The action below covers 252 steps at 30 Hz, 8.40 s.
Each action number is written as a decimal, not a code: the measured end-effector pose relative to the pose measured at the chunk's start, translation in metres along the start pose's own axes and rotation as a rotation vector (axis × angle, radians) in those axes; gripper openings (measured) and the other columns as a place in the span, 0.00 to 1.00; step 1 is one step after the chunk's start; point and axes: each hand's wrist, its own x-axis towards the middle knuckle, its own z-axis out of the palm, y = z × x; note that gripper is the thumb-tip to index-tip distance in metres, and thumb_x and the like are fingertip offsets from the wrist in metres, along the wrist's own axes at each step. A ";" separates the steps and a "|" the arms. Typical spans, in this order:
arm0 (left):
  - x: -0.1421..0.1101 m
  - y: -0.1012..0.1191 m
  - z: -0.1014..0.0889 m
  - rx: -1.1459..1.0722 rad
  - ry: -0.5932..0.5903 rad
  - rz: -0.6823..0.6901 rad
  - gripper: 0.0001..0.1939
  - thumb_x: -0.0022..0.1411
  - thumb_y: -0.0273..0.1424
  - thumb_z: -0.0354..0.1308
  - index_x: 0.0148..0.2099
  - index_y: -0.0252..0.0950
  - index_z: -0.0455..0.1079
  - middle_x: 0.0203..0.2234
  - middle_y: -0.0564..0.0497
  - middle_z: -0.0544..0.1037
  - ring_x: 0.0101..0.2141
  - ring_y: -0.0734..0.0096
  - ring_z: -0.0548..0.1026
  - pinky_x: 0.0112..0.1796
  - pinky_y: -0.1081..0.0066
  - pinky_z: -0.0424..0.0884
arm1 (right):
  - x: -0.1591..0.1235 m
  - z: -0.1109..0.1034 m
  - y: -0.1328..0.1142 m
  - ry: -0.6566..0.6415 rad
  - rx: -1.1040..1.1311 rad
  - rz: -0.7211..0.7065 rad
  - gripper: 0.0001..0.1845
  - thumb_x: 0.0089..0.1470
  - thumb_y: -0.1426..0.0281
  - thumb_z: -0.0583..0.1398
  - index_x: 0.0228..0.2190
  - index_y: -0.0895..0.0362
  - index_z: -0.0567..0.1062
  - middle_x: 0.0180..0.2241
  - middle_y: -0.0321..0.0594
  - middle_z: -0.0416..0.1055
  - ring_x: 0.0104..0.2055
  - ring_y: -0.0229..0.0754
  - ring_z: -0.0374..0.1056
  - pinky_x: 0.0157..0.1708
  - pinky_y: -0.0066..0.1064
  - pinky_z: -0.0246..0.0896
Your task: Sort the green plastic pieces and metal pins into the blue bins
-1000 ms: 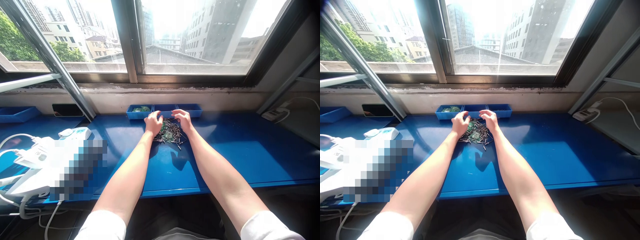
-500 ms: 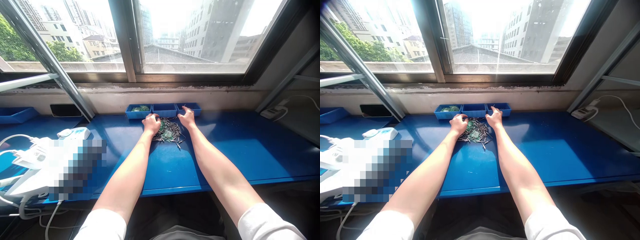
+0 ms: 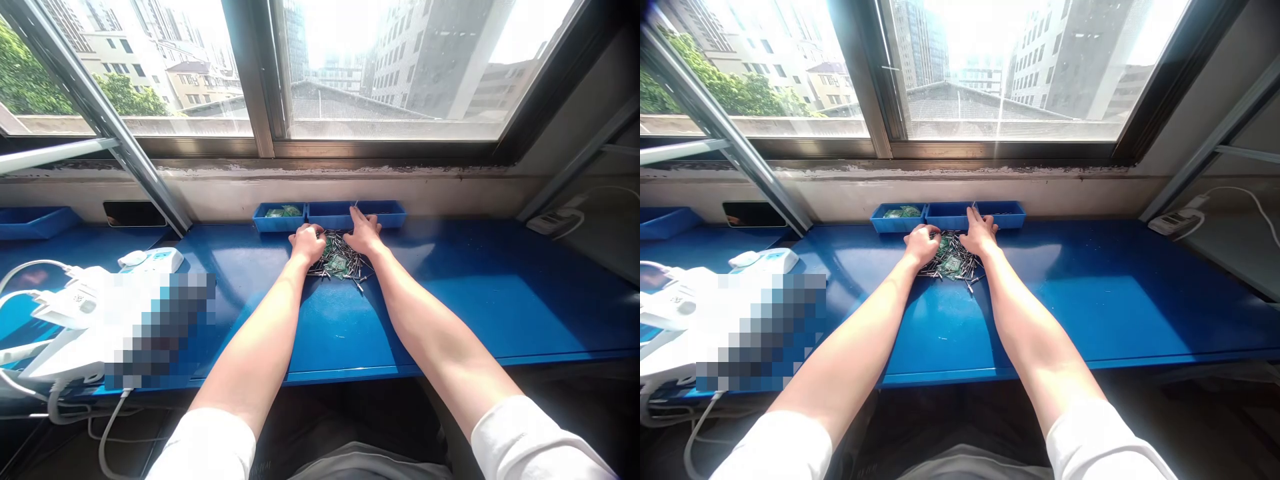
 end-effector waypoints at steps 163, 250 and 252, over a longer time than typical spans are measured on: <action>0.002 -0.003 -0.001 -0.004 0.103 -0.014 0.14 0.56 0.30 0.50 0.42 0.39 0.73 0.43 0.46 0.77 0.47 0.55 0.71 0.48 0.58 0.61 | -0.007 0.008 -0.002 0.119 0.284 -0.105 0.13 0.46 0.71 0.56 0.33 0.57 0.78 0.34 0.41 0.75 0.42 0.45 0.67 0.45 0.34 0.61; 0.001 -0.001 0.000 -0.078 0.105 0.037 0.18 0.57 0.32 0.54 0.51 0.39 0.66 0.44 0.48 0.77 0.48 0.59 0.71 0.49 0.60 0.61 | -0.001 -0.009 0.009 0.299 0.561 0.135 0.30 0.42 0.72 0.55 0.50 0.55 0.71 0.47 0.37 0.73 0.46 0.43 0.67 0.52 0.36 0.61; 0.000 -0.001 -0.001 -0.056 0.092 0.026 0.18 0.56 0.32 0.53 0.50 0.39 0.66 0.44 0.48 0.77 0.49 0.59 0.70 0.49 0.61 0.61 | 0.001 -0.012 0.015 0.335 0.496 0.198 0.32 0.41 0.72 0.55 0.52 0.56 0.69 0.48 0.38 0.72 0.50 0.45 0.63 0.54 0.38 0.58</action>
